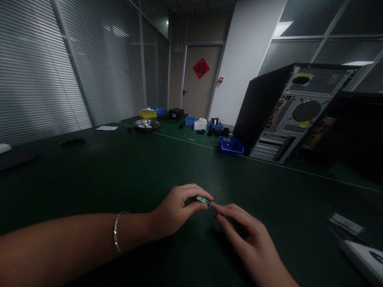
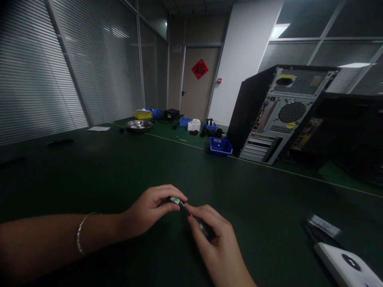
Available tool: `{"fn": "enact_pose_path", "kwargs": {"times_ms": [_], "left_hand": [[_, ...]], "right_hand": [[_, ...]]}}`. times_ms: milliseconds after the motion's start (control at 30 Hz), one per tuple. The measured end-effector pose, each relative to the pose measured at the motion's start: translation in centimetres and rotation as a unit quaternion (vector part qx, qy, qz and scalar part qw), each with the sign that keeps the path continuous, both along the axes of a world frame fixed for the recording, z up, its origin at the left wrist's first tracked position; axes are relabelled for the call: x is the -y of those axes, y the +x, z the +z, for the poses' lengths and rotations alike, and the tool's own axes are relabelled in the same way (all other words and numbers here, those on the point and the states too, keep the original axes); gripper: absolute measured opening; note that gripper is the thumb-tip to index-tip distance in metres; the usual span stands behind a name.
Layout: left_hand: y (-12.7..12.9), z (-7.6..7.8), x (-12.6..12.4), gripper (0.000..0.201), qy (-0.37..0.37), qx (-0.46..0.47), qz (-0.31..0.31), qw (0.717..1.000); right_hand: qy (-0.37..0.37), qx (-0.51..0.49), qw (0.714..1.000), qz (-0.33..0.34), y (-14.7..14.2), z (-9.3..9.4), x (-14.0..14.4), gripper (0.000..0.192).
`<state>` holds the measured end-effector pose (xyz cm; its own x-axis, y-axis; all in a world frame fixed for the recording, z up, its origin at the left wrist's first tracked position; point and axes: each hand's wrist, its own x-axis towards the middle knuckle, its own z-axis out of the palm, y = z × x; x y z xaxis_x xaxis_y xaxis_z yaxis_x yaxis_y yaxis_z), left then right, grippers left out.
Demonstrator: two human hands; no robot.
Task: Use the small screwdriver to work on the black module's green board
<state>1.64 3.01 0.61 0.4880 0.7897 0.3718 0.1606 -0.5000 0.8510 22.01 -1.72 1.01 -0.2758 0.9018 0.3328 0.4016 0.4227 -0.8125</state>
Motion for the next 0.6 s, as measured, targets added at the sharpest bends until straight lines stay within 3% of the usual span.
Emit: {"fn": "enact_pose_path", "kwargs": {"times_ms": [300, 467, 600], "left_hand": [[-0.2, 0.8, 0.6, 0.022, -0.027, -0.025, -0.005, 0.999], [-0.1, 0.1, 0.3, 0.02, -0.063, 0.009, -0.023, 0.998], [0.0, -0.5, -0.2, 0.019, -0.091, 0.02, -0.018, 0.995]], "right_hand": [[0.047, -0.054, 0.997, 0.026, 0.0, 0.0, 0.3, 0.026], [0.093, -0.05, 0.993, 0.06, 0.3, -0.5, -0.5, 0.034], [0.072, -0.044, 0.995, 0.052, 0.3, -0.6, -0.9, 0.032]]}}
